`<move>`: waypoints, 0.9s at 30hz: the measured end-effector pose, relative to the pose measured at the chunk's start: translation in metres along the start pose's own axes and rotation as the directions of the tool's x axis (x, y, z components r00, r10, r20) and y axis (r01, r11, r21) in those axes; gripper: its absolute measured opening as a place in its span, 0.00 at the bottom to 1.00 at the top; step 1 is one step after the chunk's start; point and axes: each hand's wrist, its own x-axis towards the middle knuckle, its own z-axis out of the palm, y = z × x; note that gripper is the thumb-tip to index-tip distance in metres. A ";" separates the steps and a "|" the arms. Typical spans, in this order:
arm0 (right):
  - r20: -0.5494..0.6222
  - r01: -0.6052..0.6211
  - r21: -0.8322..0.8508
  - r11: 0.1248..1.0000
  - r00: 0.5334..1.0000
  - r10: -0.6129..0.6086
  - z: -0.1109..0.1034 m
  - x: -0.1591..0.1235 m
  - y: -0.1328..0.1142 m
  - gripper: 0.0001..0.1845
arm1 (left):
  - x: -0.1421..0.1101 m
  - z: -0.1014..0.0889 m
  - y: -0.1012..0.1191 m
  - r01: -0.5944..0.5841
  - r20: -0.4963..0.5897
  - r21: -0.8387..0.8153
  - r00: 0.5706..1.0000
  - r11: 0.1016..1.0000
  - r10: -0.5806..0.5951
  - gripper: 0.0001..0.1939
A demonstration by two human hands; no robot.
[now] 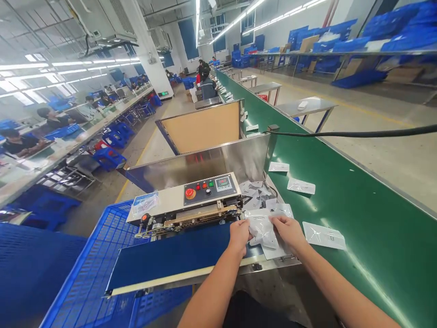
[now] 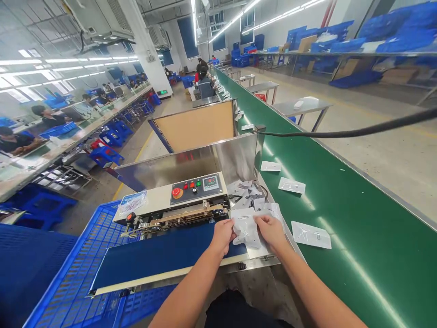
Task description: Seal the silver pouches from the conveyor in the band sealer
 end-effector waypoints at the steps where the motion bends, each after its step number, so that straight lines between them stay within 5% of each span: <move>1: 0.014 -0.035 0.012 0.999 0.999 0.035 0.004 0.002 -0.003 0.22 | 0.004 -0.002 0.002 0.022 -0.006 -0.020 1.000 1.000 -0.022 0.27; 7: 0.108 -0.163 0.081 0.983 0.982 0.154 0.027 0.006 -0.015 0.19 | 0.004 -0.020 0.013 0.075 -0.071 -0.094 0.994 0.993 -0.081 0.23; 15: 0.207 -0.254 0.135 0.958 0.952 0.223 0.065 0.008 -0.019 0.19 | -0.002 -0.057 0.018 0.002 -0.187 -0.133 0.982 0.991 -0.027 0.24; 22: 0.335 -0.295 0.166 0.941 0.914 0.227 0.111 -0.014 -0.024 0.21 | -0.014 -0.110 0.016 -0.118 -0.288 -0.121 0.954 0.986 0.079 0.30; 27: 0.454 -0.314 0.045 0.948 0.852 0.260 0.103 -0.043 -0.023 0.27 | -0.030 -0.156 0.015 -0.186 -0.369 -0.075 0.918 0.980 0.146 0.31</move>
